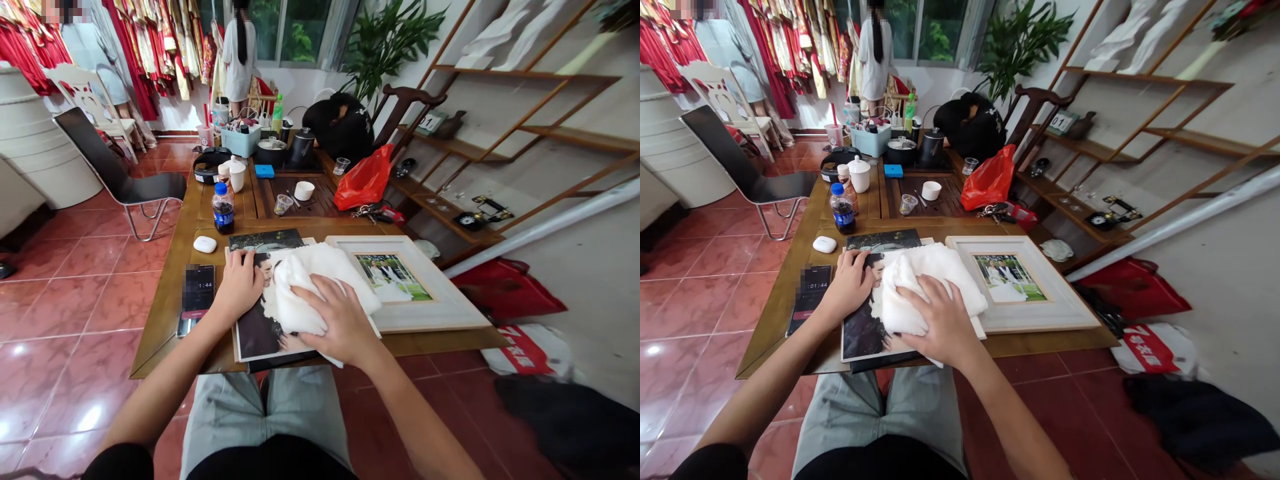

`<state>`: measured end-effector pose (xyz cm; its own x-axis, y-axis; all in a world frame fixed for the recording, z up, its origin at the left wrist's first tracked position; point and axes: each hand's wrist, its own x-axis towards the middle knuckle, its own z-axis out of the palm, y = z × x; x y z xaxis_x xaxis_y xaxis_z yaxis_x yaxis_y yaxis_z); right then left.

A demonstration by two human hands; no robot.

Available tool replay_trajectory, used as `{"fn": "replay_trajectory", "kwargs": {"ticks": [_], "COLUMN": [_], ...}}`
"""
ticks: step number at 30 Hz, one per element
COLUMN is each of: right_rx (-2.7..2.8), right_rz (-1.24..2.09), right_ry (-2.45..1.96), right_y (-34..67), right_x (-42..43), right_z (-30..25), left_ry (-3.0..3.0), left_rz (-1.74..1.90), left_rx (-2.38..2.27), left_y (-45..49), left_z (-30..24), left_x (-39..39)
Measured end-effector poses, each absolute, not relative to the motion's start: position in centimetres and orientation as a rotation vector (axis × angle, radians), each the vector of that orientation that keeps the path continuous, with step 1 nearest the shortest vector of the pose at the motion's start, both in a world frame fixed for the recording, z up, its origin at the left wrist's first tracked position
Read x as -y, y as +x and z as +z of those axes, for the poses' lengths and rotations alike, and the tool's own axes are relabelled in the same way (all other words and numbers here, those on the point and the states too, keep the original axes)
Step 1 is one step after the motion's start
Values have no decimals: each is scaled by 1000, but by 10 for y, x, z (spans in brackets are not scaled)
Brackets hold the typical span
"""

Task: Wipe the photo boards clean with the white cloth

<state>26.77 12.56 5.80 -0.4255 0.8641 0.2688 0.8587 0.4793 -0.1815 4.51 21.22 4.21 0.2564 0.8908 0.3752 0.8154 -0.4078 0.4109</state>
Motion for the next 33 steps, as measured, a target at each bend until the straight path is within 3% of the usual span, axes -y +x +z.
{"fn": "replay_trajectory", "kwargs": {"ticks": [13,27,33], "right_rx": [2291,2479,2453], "right_rz": [-149,227,165], "right_ry": [-1545,-1288,-1325], "right_y": [290,219,233], "right_x": [-105,-68,-69], "right_z": [49,58,54], "left_ry": [2385,2373,2381], "left_rz": [881,850,904], "left_rx": [-1631,-1607,-1601], "left_y": [45,44,44], "left_z": [39,43,42], "left_x": [-213,-214,-214]}}
